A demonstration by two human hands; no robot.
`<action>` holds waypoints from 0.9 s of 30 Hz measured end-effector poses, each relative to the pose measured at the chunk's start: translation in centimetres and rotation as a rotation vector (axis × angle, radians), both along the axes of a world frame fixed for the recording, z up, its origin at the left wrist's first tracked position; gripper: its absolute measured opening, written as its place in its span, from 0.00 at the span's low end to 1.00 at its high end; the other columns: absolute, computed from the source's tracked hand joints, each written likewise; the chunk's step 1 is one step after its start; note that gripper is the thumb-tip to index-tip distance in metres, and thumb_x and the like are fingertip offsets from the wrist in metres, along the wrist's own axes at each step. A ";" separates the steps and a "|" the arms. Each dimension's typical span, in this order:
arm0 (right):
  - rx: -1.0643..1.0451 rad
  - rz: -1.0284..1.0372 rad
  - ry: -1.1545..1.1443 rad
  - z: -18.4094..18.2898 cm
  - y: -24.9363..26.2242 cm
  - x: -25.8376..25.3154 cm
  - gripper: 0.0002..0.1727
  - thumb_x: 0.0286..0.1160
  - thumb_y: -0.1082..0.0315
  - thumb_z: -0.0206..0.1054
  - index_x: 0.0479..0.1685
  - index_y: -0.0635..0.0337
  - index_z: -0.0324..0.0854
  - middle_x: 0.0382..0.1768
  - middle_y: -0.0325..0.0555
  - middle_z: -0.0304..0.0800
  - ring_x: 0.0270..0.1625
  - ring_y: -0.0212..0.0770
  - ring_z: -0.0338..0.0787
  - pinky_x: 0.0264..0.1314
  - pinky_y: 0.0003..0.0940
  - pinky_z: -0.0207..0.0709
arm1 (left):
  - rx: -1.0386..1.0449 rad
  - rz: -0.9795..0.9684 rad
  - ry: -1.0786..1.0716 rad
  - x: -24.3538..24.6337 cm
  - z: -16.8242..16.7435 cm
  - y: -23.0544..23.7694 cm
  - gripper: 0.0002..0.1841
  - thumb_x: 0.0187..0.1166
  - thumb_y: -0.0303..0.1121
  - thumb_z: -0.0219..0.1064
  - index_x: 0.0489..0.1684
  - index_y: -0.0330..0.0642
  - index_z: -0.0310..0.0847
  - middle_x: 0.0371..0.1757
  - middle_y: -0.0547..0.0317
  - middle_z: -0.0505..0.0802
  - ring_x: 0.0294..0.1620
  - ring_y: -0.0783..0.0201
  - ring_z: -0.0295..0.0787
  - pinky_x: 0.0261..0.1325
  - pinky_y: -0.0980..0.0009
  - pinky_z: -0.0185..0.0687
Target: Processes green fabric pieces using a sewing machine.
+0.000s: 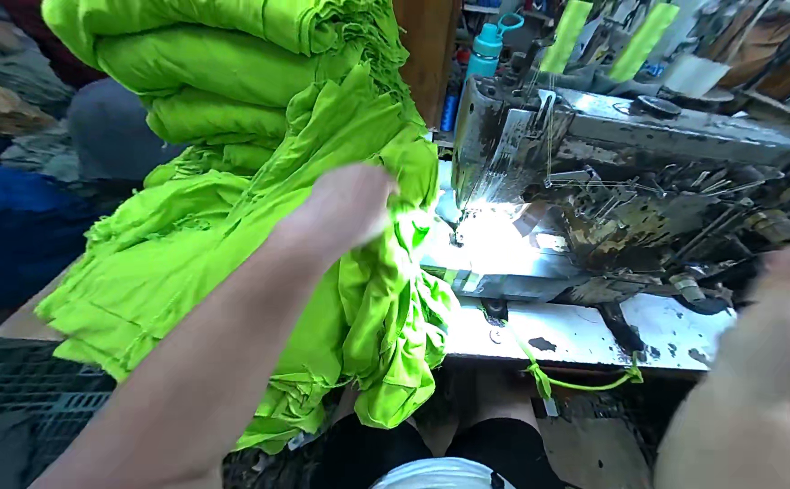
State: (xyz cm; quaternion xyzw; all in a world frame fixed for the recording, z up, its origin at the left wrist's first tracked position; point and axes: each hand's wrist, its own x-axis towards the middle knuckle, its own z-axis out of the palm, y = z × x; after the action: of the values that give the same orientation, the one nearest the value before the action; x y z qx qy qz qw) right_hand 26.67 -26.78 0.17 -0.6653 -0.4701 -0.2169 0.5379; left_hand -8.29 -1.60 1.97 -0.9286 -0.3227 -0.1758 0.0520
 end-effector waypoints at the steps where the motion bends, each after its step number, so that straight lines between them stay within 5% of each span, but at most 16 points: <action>1: -0.062 0.116 -0.128 -1.7 1.0 -2.5 0.21 0.83 0.69 0.64 0.59 0.86 0.80 0.47 0.64 0.89 0.46 0.33 0.90 0.53 0.26 0.86 | -0.122 -0.009 0.096 -0.5 1.3 -3.2 0.06 0.75 0.34 0.69 0.42 0.51 0.93 0.34 0.50 0.93 0.35 0.45 0.92 0.32 0.39 0.85; 2: -0.139 0.193 -0.208 -3.1 2.5 -5.4 0.21 0.80 0.64 0.67 0.57 0.78 0.86 0.43 0.63 0.90 0.43 0.41 0.91 0.49 0.34 0.86 | -0.355 0.085 0.213 0.2 3.5 -7.1 0.08 0.84 0.37 0.69 0.46 0.47 0.93 0.39 0.48 0.93 0.43 0.45 0.90 0.46 0.38 0.82; 4: -0.339 0.261 -0.276 -5.2 6.4 -11.0 0.17 0.77 0.58 0.69 0.54 0.61 0.94 0.40 0.55 0.92 0.41 0.52 0.93 0.42 0.50 0.87 | -0.478 0.209 0.330 1.2 4.8 -11.2 0.10 0.87 0.39 0.65 0.47 0.46 0.91 0.46 0.51 0.93 0.52 0.48 0.90 0.57 0.43 0.81; 6: -0.465 0.309 -0.307 -6.3 10.0 -14.4 0.14 0.78 0.59 0.68 0.54 0.53 0.94 0.37 0.51 0.93 0.35 0.54 0.94 0.32 0.54 0.85 | -0.368 0.132 0.261 0.6 3.1 -12.1 0.10 0.87 0.38 0.64 0.46 0.46 0.92 0.44 0.53 0.95 0.49 0.50 0.92 0.55 0.45 0.82; 8: -0.639 0.346 -0.279 -5.9 12.2 -16.0 0.16 0.85 0.62 0.62 0.61 0.52 0.92 0.48 0.50 0.94 0.43 0.55 0.95 0.39 0.58 0.85 | -0.306 0.054 0.182 -0.1 0.6 -12.0 0.10 0.86 0.37 0.64 0.47 0.47 0.93 0.41 0.53 0.96 0.46 0.50 0.94 0.53 0.44 0.84; 12: -0.761 0.391 -0.207 -5.2 13.0 -16.1 0.17 0.89 0.63 0.57 0.62 0.52 0.90 0.53 0.49 0.93 0.53 0.54 0.93 0.53 0.58 0.85 | -0.179 -0.009 0.005 -1.1 -6.4 -12.9 0.08 0.78 0.25 0.64 0.45 0.40 0.90 0.43 0.48 0.95 0.49 0.46 0.93 0.58 0.44 0.81; 15: -0.498 0.449 -0.215 -6.0 12.4 -16.4 0.15 0.87 0.61 0.60 0.53 0.54 0.94 0.46 0.48 0.96 0.45 0.51 0.96 0.46 0.56 0.88 | -0.104 -0.117 -0.047 -2.2 -11.5 -13.8 0.12 0.64 0.20 0.73 0.42 0.45 0.94 0.51 0.53 0.95 0.62 0.48 0.88 0.74 0.41 0.72; 17: -0.364 0.579 -0.240 -6.4 11.9 -18.1 0.16 0.86 0.60 0.61 0.52 0.55 0.95 0.41 0.46 0.96 0.40 0.44 0.95 0.42 0.45 0.88 | -0.087 -0.233 -0.048 -2.9 -13.2 -14.8 0.14 0.68 0.25 0.75 0.52 0.49 0.93 0.61 0.52 0.92 0.74 0.45 0.82 0.86 0.36 0.59; 19: -0.358 0.756 -0.258 -7.0 11.0 -20.6 0.16 0.83 0.61 0.61 0.52 0.54 0.95 0.38 0.44 0.96 0.39 0.40 0.94 0.42 0.41 0.89 | -0.281 -0.403 0.021 -4.2 -12.0 -15.7 0.23 0.67 0.26 0.77 0.64 0.49 0.89 0.69 0.47 0.89 0.81 0.40 0.75 0.89 0.29 0.47; 21: -0.412 0.881 -0.295 -9.0 10.6 -23.0 0.15 0.82 0.60 0.62 0.53 0.49 0.95 0.40 0.40 0.96 0.42 0.38 0.94 0.47 0.40 0.89 | -0.574 -0.510 0.075 -6.1 -8.1 -15.7 0.18 0.72 0.26 0.74 0.61 0.47 0.92 0.61 0.52 0.94 0.70 0.50 0.87 0.84 0.38 0.65; 23: -0.344 0.885 -0.365 -11.9 10.9 -24.5 0.14 0.80 0.61 0.63 0.50 0.49 0.95 0.38 0.42 0.94 0.40 0.42 0.93 0.43 0.41 0.88 | -0.776 -0.433 -0.110 -9.2 -3.4 -13.7 0.09 0.79 0.27 0.69 0.50 0.41 0.94 0.47 0.57 0.97 0.50 0.64 0.95 0.62 0.60 0.88; 25: -0.247 0.826 -0.409 -13.7 11.3 -24.9 0.14 0.80 0.62 0.62 0.50 0.47 0.95 0.35 0.42 0.92 0.38 0.42 0.91 0.40 0.39 0.85 | -0.685 -0.169 -0.342 -12.8 -0.6 -9.0 0.10 0.83 0.27 0.63 0.49 0.32 0.90 0.44 0.54 0.96 0.44 0.68 0.93 0.56 0.67 0.89; 27: -0.217 0.806 -0.390 -14.3 11.3 -24.8 0.14 0.82 0.61 0.61 0.51 0.45 0.95 0.34 0.41 0.91 0.38 0.40 0.89 0.40 0.35 0.83 | -0.453 0.109 -0.305 -17.0 -0.5 -2.3 0.11 0.87 0.30 0.61 0.55 0.37 0.89 0.48 0.55 0.95 0.48 0.65 0.94 0.59 0.62 0.90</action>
State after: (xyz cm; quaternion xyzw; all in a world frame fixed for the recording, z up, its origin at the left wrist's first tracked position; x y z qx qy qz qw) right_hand 1.85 -15.47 -14.10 -0.4287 -0.8038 -0.0609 0.4080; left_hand -25.33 -3.87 1.47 -0.8606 -0.4075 -0.2338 -0.1966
